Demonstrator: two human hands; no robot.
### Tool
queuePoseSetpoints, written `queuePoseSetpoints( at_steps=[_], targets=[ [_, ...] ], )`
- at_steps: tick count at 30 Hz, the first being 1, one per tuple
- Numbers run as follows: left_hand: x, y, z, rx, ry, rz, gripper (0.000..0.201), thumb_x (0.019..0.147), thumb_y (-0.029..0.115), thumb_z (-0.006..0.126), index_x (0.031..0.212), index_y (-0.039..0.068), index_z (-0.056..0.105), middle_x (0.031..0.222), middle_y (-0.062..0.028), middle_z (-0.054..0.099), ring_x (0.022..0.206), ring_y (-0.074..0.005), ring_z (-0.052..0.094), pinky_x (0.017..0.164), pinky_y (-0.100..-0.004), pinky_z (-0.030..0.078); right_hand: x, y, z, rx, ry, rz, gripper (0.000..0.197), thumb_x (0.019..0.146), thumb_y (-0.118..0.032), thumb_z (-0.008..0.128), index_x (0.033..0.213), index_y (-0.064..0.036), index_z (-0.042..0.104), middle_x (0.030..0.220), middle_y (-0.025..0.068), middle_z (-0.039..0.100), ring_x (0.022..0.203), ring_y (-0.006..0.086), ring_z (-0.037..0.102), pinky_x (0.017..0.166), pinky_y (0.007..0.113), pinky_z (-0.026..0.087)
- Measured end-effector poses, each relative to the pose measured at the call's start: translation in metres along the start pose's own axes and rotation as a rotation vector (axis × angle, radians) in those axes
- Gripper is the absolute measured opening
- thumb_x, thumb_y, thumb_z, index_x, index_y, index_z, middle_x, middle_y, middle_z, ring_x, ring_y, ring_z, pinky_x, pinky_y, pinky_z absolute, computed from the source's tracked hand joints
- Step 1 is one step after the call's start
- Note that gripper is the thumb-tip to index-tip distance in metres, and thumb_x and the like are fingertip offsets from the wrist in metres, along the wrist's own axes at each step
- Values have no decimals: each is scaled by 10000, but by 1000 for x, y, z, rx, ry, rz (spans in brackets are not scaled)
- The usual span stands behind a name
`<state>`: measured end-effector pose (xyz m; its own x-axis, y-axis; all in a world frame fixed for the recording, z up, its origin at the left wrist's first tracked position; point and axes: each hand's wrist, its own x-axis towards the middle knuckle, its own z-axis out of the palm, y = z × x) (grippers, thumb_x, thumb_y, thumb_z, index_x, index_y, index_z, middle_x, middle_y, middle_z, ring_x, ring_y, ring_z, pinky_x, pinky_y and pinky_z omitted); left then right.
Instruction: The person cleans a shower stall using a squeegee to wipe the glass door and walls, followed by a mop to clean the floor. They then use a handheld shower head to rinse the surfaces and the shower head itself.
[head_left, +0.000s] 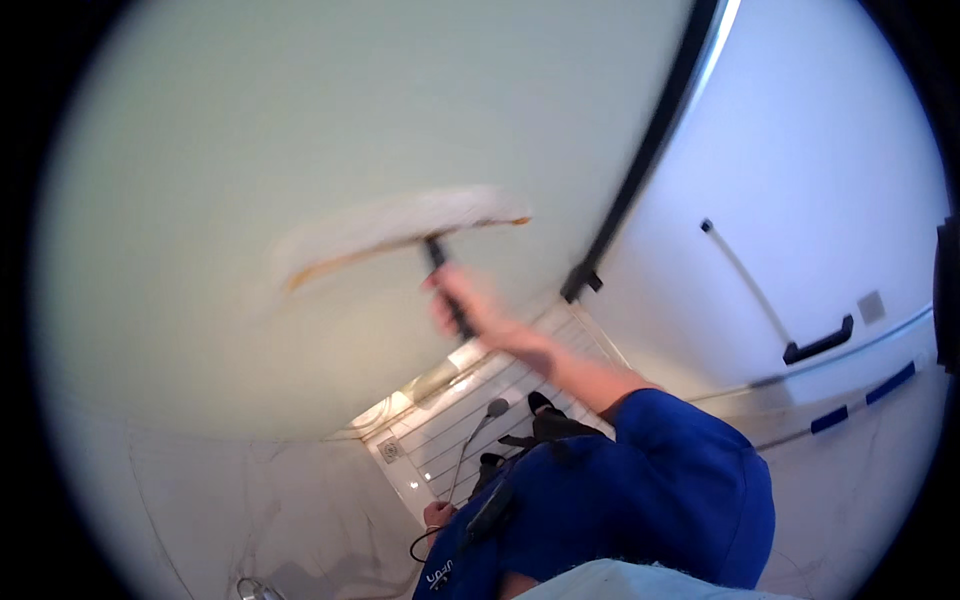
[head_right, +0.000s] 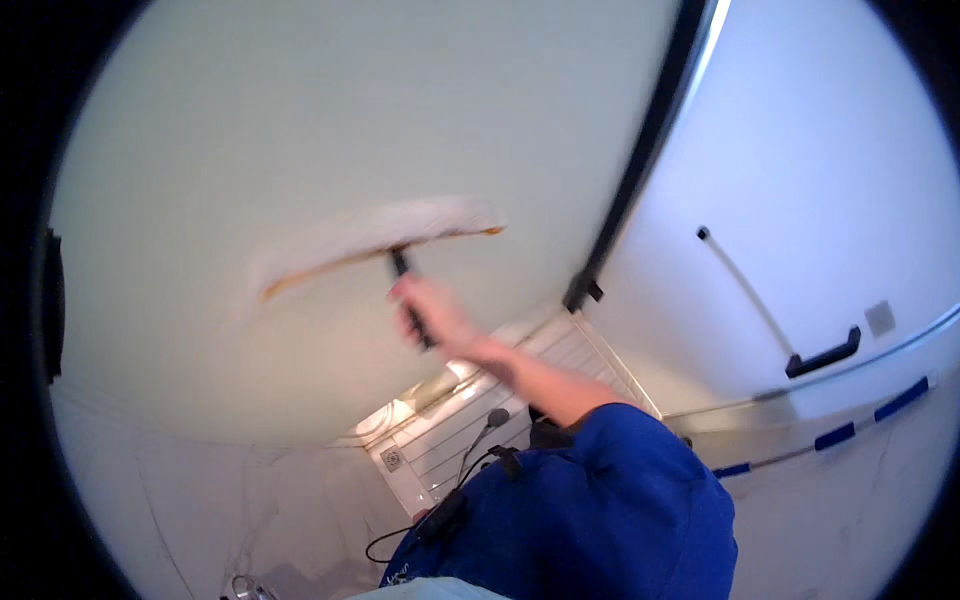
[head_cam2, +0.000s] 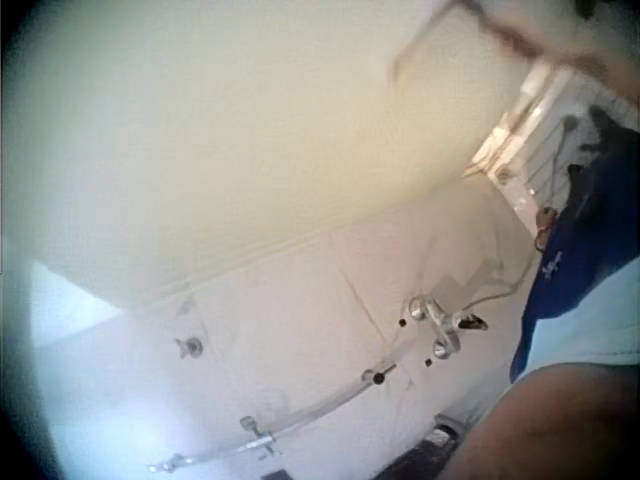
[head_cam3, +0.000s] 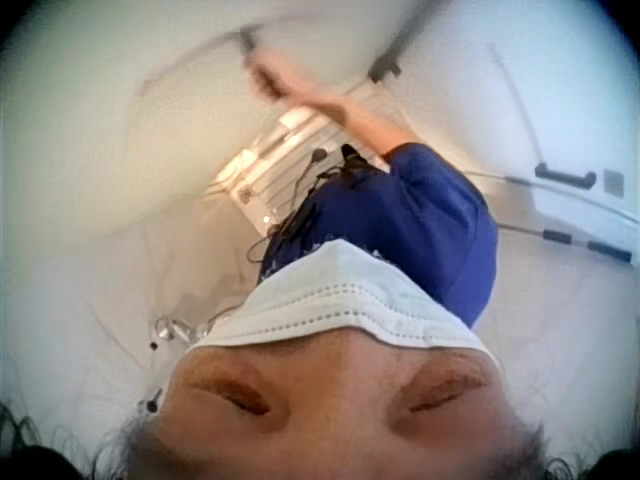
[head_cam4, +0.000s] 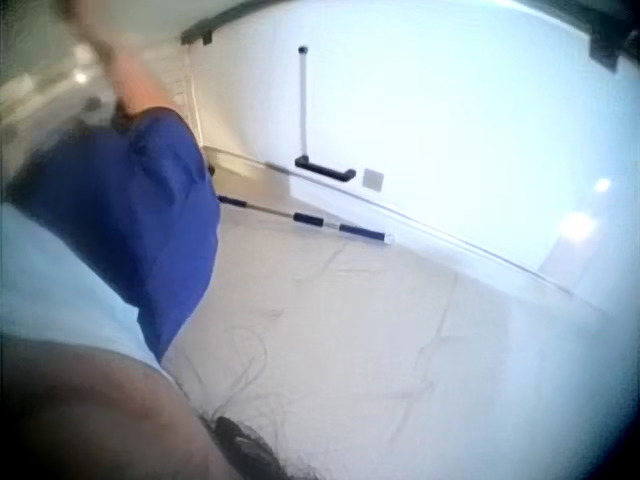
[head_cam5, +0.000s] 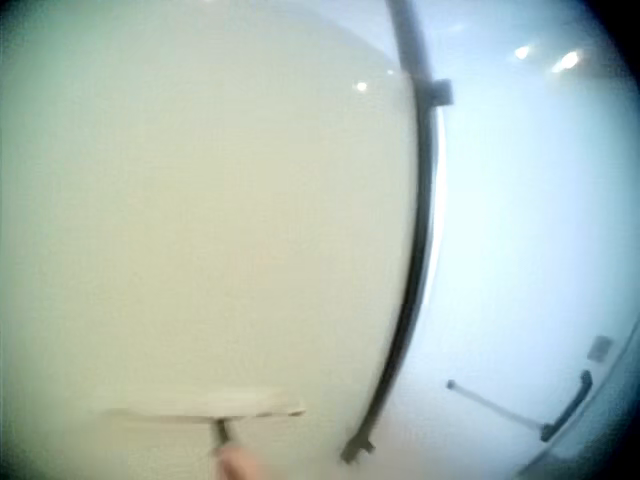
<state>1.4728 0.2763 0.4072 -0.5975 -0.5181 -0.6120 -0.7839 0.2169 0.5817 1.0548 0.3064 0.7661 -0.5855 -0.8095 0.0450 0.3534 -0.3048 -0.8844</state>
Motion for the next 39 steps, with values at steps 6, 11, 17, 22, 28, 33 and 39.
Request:
queuePoseSetpoints(
  at_steps=[6,11,17,22,28,33,39],
  targets=[
    [-9,9,-11,-447,106,-417,219,711,138,565,834,-34,618,722,-131,635,586,-191,612,548,-280,500,27,-65,-252,537,664,-236,266,862,-303,453,840,-44,511,657,35,514,506,126,447,466,257,385],
    [-42,62,-24,-425,128,-212,194,784,132,536,863,-40,579,729,-126,613,571,-183,599,508,-268,487,48,10,-332,541,931,-14,303,857,-414,386,739,-135,410,578,-30,397,477,100,382,463,247,327],
    [-93,47,-6,-333,280,-243,165,768,107,567,878,-15,580,714,-83,610,581,-154,589,522,-259,488,36,192,-52,663,547,122,324,874,-373,408,656,-133,409,529,10,426,481,128,439,440,278,388],
    [-136,32,15,-693,479,-495,151,759,87,575,868,-19,580,718,-93,619,596,-145,593,516,-264,490,9,219,224,456,-421,601,259,795,-256,536,667,-97,377,503,16,404,374,122,408,352,273,326],
    [-172,23,54,-648,548,-568,166,774,143,574,853,-3,573,711,-87,613,587,-144,588,497,-253,465,39,225,301,283,-521,595,182,733,-156,594,725,-56,441,506,19,439,395,114,443,359,266,338],
    [-166,-22,49,-569,-8,-518,181,775,181,571,812,6,598,727,-86,610,653,-165,591,596,-303,481,16,242,114,332,-379,593,146,694,-107,595,647,-73,462,523,14,447,414,92,446,369,242,335],
    [-94,-18,-11,-282,-256,-459,206,759,191,574,829,1,618,729,-91,622,639,-167,586,599,-305,478,-28,181,-162,81,454,405,149,706,-127,587,618,-46,497,506,53,471,394,140,439,381,272,369]
  ],
)
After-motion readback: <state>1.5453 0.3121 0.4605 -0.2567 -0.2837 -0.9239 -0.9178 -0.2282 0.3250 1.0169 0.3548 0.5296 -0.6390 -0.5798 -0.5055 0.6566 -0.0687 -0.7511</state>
